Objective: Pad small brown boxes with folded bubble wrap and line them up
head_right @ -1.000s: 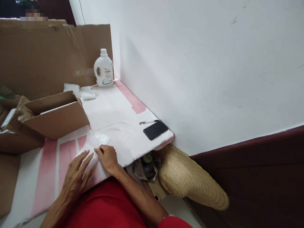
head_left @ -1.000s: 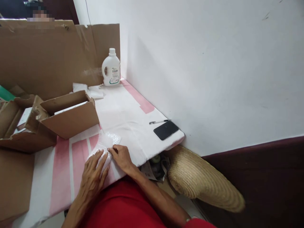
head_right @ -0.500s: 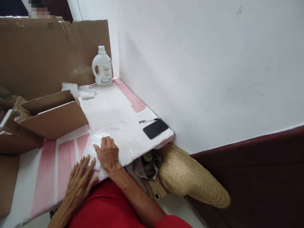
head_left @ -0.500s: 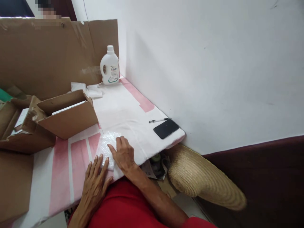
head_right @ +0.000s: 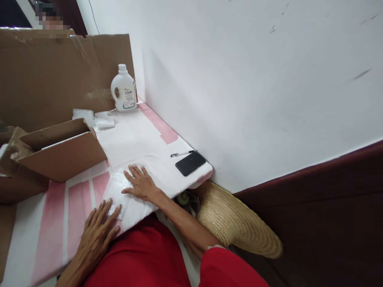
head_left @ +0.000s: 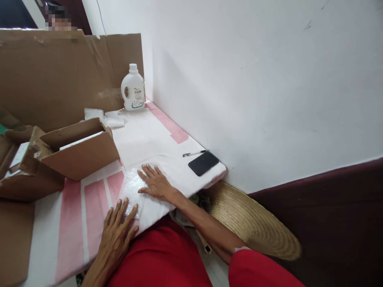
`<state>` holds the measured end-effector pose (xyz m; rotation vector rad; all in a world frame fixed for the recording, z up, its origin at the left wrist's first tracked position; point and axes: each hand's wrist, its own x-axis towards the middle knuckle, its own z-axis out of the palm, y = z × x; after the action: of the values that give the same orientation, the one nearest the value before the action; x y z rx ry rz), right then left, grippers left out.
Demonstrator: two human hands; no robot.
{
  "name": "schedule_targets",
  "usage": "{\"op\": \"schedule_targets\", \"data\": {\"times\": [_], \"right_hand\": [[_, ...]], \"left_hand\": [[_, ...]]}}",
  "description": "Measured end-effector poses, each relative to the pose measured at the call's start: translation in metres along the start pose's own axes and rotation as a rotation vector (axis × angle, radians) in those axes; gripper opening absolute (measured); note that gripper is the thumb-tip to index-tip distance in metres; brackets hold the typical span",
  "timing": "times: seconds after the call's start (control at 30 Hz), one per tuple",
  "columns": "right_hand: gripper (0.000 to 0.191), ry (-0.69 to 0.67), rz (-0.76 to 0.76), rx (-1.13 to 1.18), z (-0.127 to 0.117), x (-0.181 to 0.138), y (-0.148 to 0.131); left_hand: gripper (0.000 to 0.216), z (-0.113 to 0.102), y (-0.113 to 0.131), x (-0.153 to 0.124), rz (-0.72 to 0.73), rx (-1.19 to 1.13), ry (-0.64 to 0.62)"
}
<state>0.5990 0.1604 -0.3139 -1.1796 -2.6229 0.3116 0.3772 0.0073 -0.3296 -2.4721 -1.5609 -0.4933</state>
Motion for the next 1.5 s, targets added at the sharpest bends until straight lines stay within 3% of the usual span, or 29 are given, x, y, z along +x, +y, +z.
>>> {"op": "schedule_targets", "data": {"times": [0.1,0.27,0.4,0.47,0.6,0.73,0.83,0.93,1.1,1.2,1.23,1.3,1.4,1.5], "right_hand": [[0.086,0.046,0.005,0.049,-0.008,-0.008,0.001],[0.063,0.095,-0.137,0.209,-0.014,-0.034,-0.022],[0.075,0.031,-0.159,0.248,-0.013,-0.053,-0.029],[0.074,0.044,-0.168,0.248,-0.009,-0.058,-0.030],[0.024,0.193,-0.156,0.352,0.001,-0.055,-0.034],[0.030,0.354,0.108,0.596,0.003,-0.049,-0.042],[0.035,0.344,0.346,0.681,-0.001,-0.044,-0.042],[0.034,0.298,0.498,0.660,-0.005,-0.037,-0.035],[0.028,0.279,0.603,0.581,-0.013,-0.028,-0.026],[0.016,0.339,0.667,0.424,-0.022,-0.026,-0.030],[0.017,0.373,0.639,0.346,-0.024,-0.024,-0.033],[0.033,0.391,0.438,0.224,-0.024,-0.021,-0.038],[0.059,0.240,0.091,0.210,-0.012,-0.013,-0.038],[0.071,0.106,0.055,0.248,0.006,-0.006,-0.029]], "left_hand": [[0.054,-0.002,-0.014,0.004,0.050,0.008,0.026],[0.042,-0.013,-0.040,0.020,0.267,0.033,-0.009],[0.042,-0.031,-0.042,0.041,0.362,0.031,-0.016],[0.037,-0.041,-0.039,0.054,0.351,-0.032,0.010],[0.026,-0.061,-0.029,0.082,0.240,-0.177,0.077],[0.041,-0.069,-0.020,0.104,0.145,-0.173,0.226],[0.048,-0.059,-0.012,0.106,0.119,-0.168,0.279],[0.053,-0.036,-0.003,0.098,0.161,-0.195,0.216],[0.060,0.011,0.006,0.088,0.093,-0.077,0.042],[0.064,0.030,0.004,0.085,0.077,-0.061,-0.027],[0.065,0.034,0.003,0.083,0.073,-0.068,-0.042],[0.063,0.041,-0.001,0.080,0.066,-0.090,-0.053],[0.057,0.047,-0.004,0.075,0.069,-0.117,-0.051],[0.056,0.047,-0.005,0.075,0.065,-0.108,-0.075]]}}
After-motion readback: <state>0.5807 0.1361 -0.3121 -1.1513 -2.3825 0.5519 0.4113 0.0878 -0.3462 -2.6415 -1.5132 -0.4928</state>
